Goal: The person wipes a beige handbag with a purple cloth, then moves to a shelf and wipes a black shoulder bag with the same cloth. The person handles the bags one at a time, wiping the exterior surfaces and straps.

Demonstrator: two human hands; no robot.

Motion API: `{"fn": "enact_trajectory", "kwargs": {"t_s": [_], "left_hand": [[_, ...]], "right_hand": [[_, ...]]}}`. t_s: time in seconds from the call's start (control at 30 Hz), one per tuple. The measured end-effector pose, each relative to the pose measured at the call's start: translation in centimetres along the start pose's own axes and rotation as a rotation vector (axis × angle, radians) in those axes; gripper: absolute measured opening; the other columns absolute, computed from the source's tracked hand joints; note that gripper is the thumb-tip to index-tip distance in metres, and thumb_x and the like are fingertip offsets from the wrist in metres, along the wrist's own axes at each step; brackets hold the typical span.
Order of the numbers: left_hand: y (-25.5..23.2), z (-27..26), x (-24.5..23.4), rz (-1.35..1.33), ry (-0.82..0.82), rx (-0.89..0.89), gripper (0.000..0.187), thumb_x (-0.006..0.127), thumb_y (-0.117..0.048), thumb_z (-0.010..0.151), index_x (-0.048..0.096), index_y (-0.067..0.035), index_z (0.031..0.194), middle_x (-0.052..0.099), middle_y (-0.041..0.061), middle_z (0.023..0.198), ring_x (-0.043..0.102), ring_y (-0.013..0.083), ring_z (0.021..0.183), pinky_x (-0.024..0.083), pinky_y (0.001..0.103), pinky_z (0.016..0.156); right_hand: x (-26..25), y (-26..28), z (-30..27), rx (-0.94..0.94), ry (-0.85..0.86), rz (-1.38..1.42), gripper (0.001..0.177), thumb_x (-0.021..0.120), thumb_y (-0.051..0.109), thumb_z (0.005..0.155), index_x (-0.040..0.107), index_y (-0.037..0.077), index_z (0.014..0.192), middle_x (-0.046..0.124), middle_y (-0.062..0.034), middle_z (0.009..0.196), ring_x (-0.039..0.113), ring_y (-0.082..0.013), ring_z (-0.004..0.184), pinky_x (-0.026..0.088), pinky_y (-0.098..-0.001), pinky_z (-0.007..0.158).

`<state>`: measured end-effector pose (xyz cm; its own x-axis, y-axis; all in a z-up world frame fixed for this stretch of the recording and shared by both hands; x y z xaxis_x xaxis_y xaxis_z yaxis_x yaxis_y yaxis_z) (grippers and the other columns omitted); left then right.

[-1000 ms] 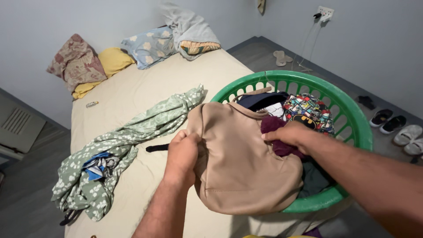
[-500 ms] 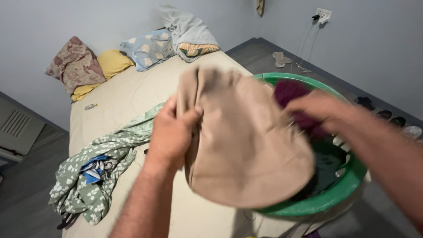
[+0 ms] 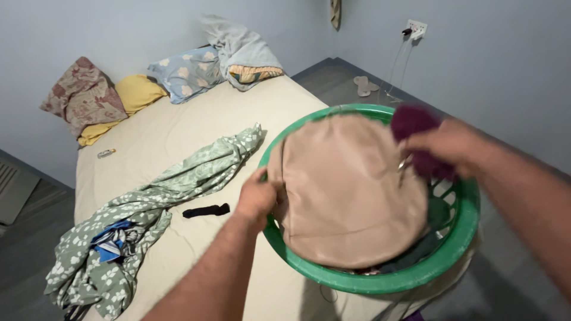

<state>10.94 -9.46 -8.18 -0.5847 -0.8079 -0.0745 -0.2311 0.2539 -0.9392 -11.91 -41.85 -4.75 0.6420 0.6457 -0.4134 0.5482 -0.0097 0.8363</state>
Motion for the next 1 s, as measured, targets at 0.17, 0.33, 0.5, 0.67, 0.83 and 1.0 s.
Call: {"fn": "enact_trajectory", "kwargs": {"t_s": [0.17, 0.33, 0.5, 0.67, 0.83, 1.0], "left_hand": [[-2.5, -3.8, -2.6, 0.525, -0.471, 0.428, 0.057, 0.077, -0.022, 0.085, 0.055, -0.004, 0.134, 0.065, 0.020, 0.122, 0.065, 0.0351, 0.107, 0.052, 0.043, 0.091], [-3.3, -7.4, 1.1, 0.944, -0.310, 0.349, 0.039, 0.068, -0.037, 0.089, 0.068, -0.013, 0.120, 0.066, 0.009, 0.123, 0.060, 0.0286, 0.118, 0.041, 0.052, 0.107], [-1.6, -8.3, 3.6, 1.331, -0.010, 0.199, 0.039, 0.060, -0.044, 0.093, 0.068, -0.014, 0.117, 0.059, 0.002, 0.129, 0.050, 0.0203, 0.130, 0.017, 0.069, 0.117], [-0.6, -7.3, 3.1, 1.156, -0.049, 0.270, 0.039, 0.062, -0.039, 0.092, 0.066, -0.015, 0.122, 0.058, 0.004, 0.133, 0.050, 0.0237, 0.130, 0.021, 0.063, 0.118], [-1.1, -8.0, -1.4, 0.771, -0.463, 0.507, 0.054, 0.072, -0.031, 0.084, 0.061, -0.006, 0.131, 0.055, 0.019, 0.141, 0.051, 0.0370, 0.130, 0.039, 0.052, 0.107], [4.5, -6.8, -5.2, 0.491, -0.543, 0.021, 0.077, 0.079, -0.038, 0.086, 0.044, -0.003, 0.146, 0.053, 0.022, 0.139, 0.053, 0.0365, 0.127, 0.046, 0.047, 0.105]], "right_hand": [[1.4, -4.3, -1.7, 0.034, -0.032, 0.006, 0.046, 0.086, 0.021, 0.076, 0.073, -0.002, 0.114, 0.078, -0.0175, 0.100, 0.074, -0.0320, 0.087, 0.060, -0.0460, 0.078], [0.8, 0.3, -6.4, -0.316, -0.384, -0.601, 0.054, 0.087, 0.030, 0.073, 0.072, 0.018, 0.124, 0.074, -0.0133, 0.111, 0.073, -0.0334, 0.097, 0.057, -0.0460, 0.088], [6.0, 0.8, -8.4, -0.480, -0.191, -0.807, 0.054, 0.092, 0.038, 0.064, 0.076, 0.020, 0.113, 0.073, -0.0068, 0.111, 0.071, -0.0302, 0.102, 0.056, -0.0433, 0.091], [6.6, -1.6, -6.0, -0.248, 0.028, -0.686, 0.053, 0.090, 0.043, 0.072, 0.076, 0.019, 0.117, 0.079, -0.0085, 0.100, 0.077, -0.0253, 0.094, 0.060, -0.0402, 0.089], [-1.3, -3.6, -4.2, -0.048, -0.209, -0.053, 0.064, 0.077, 0.053, 0.088, 0.070, -0.001, 0.122, 0.075, -0.0183, 0.097, 0.071, -0.0323, 0.083, 0.055, -0.0457, 0.075], [-5.9, -7.5, -2.8, 0.092, -0.227, 0.087, 0.058, 0.076, 0.048, 0.093, 0.070, -0.004, 0.118, 0.072, -0.0137, 0.093, 0.066, -0.0254, 0.073, 0.053, -0.0424, 0.059]]}}
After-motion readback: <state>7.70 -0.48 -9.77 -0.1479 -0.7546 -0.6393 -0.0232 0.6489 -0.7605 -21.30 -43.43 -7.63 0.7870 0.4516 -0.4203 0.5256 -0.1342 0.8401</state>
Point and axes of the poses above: each hand's wrist, its own z-axis towards the middle knuckle, its own x-axis out of the palm, y = z × x, the point moved 10 cm from there along z, towards the middle knuckle
